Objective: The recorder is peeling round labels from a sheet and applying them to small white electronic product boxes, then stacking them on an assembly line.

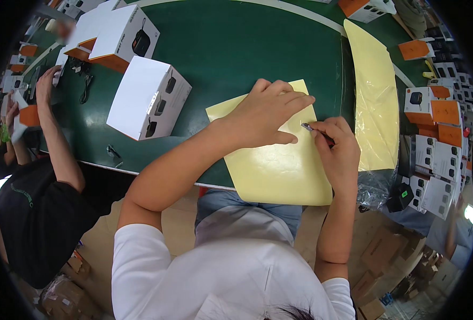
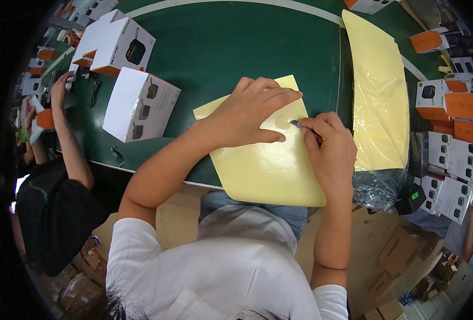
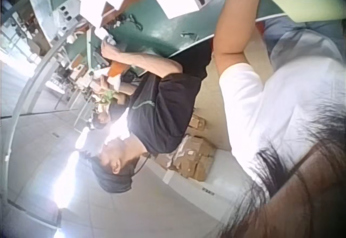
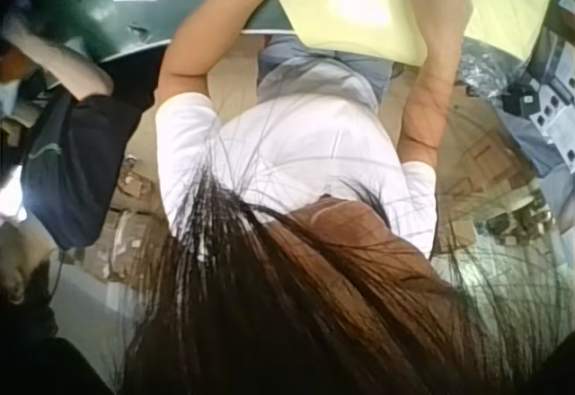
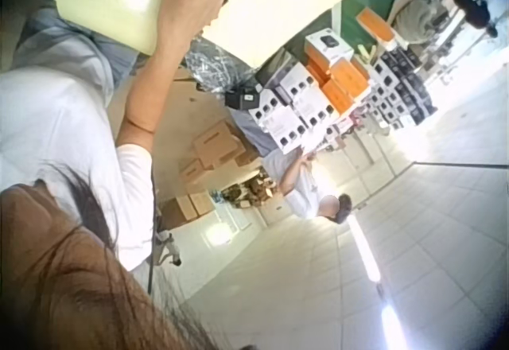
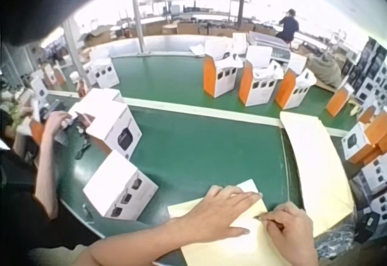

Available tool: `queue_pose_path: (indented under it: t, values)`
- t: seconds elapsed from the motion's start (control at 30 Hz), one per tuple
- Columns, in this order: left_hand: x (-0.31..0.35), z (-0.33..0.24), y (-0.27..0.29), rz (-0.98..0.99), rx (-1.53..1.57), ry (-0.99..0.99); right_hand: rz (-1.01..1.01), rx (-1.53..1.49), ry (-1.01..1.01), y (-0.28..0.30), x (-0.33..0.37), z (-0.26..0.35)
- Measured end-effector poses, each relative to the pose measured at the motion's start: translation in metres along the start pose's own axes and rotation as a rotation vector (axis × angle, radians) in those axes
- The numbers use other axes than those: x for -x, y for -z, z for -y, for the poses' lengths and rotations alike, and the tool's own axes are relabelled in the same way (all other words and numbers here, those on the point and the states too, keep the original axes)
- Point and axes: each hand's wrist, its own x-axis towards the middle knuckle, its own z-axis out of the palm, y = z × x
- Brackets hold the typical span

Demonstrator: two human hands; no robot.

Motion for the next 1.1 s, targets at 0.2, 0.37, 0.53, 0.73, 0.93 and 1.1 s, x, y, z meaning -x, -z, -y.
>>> queue_pose_path:
  t: [0.2, 0.37, 0.53, 0.73, 0.93, 1.1]
  values:
    - [0.0, -0.001, -0.001, -0.001, 0.009, 0.004, -0.047, -0.02, -0.035, -0.007, 0.002, 0.004]
    - [0.002, -0.001, -0.001, -0.027, 0.036, -0.01, -0.108, 0.239, 0.031, -0.017, -0.001, 0.009]
    - [0.004, -0.008, -0.002, 0.052, -0.058, 0.035, -0.124, 0.201, 0.004, -0.013, -0.002, 0.013]
    - [0.004, -0.005, -0.004, 0.028, -0.078, 0.008, -0.184, 0.016, -0.039, -0.001, 0.01, 0.019]
    - [-0.003, -0.035, 0.038, -0.14, -0.497, -0.185, -0.281, -0.269, 0.074, 0.032, 0.036, 0.023]
    - [0.082, -0.067, 0.117, -0.59, -0.756, 0.278, -0.333, -0.225, 0.003, 0.057, 0.058, 0.019]
